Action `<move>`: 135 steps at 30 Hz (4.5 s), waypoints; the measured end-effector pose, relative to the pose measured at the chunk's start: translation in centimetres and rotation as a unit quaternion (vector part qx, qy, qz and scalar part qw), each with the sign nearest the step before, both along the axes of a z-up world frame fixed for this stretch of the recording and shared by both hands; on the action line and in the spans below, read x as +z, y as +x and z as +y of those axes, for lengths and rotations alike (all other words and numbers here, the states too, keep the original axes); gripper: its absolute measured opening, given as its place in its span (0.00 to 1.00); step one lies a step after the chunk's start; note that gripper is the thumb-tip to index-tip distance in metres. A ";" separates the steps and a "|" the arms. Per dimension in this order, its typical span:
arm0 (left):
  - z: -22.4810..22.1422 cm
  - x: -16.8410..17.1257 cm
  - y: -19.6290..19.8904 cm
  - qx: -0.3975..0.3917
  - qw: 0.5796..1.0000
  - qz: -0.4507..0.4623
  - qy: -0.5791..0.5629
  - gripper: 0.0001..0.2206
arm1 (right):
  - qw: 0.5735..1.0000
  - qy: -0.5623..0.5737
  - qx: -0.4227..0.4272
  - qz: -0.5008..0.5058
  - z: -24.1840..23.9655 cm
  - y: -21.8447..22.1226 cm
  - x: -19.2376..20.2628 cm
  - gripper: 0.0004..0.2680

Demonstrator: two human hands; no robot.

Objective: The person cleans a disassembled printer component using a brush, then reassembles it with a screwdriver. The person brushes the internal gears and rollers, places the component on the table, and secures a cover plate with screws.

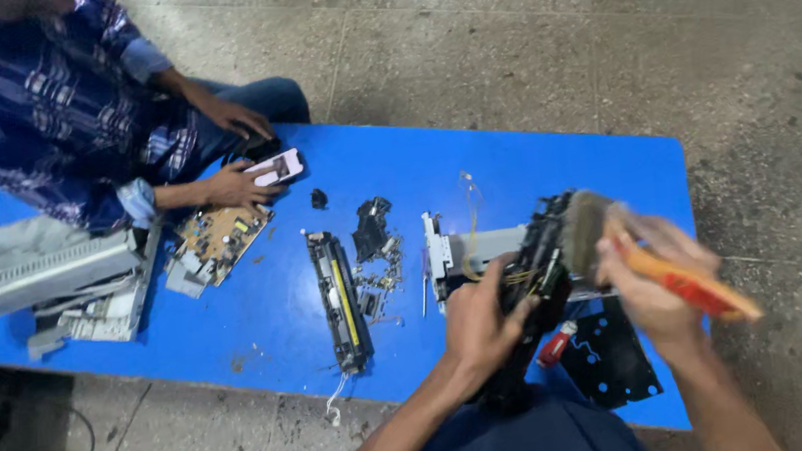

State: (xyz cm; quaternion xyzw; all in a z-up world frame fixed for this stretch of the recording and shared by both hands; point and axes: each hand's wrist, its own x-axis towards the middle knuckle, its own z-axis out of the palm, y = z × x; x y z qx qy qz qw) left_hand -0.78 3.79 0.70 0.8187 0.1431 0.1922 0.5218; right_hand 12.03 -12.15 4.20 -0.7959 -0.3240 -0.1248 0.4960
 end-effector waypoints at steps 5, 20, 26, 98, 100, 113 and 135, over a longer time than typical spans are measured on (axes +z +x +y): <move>-1.3 -0.6 0.0 -0.003 0.998 0.066 -0.018 0.27 | 0.998 -0.034 0.020 -0.044 -1.3 -0.6 0.3 0.12; -1.4 -0.7 0.2 -0.016 0.999 0.016 0.035 0.29 | 0.994 -0.051 -0.022 -0.098 -1.7 0.7 -0.9 0.13; -1.0 -0.8 0.5 0.016 0.999 0.029 0.012 0.28 | 0.998 -0.052 -0.007 -0.027 -2.3 -0.3 -1.1 0.14; -1.3 -4.3 0.1 -0.124 0.970 0.073 -0.196 0.39 | 0.988 -0.016 -0.082 -0.127 -0.8 2.7 -5.4 0.25; -1.0 -3.7 0.2 -0.129 0.966 0.109 -0.194 0.38 | 0.988 -0.033 -0.107 -0.108 -0.3 2.8 -5.6 0.23; -1.6 -3.9 0.2 -0.135 0.974 0.073 -0.166 0.36 | 0.984 -0.044 -0.082 -0.150 -2.8 5.3 -2.6 0.19; -1.2 -4.6 -0.2 -0.097 0.968 0.043 -0.229 0.40 | 0.995 -0.058 0.078 -0.034 -1.9 -2.8 -4.8 0.20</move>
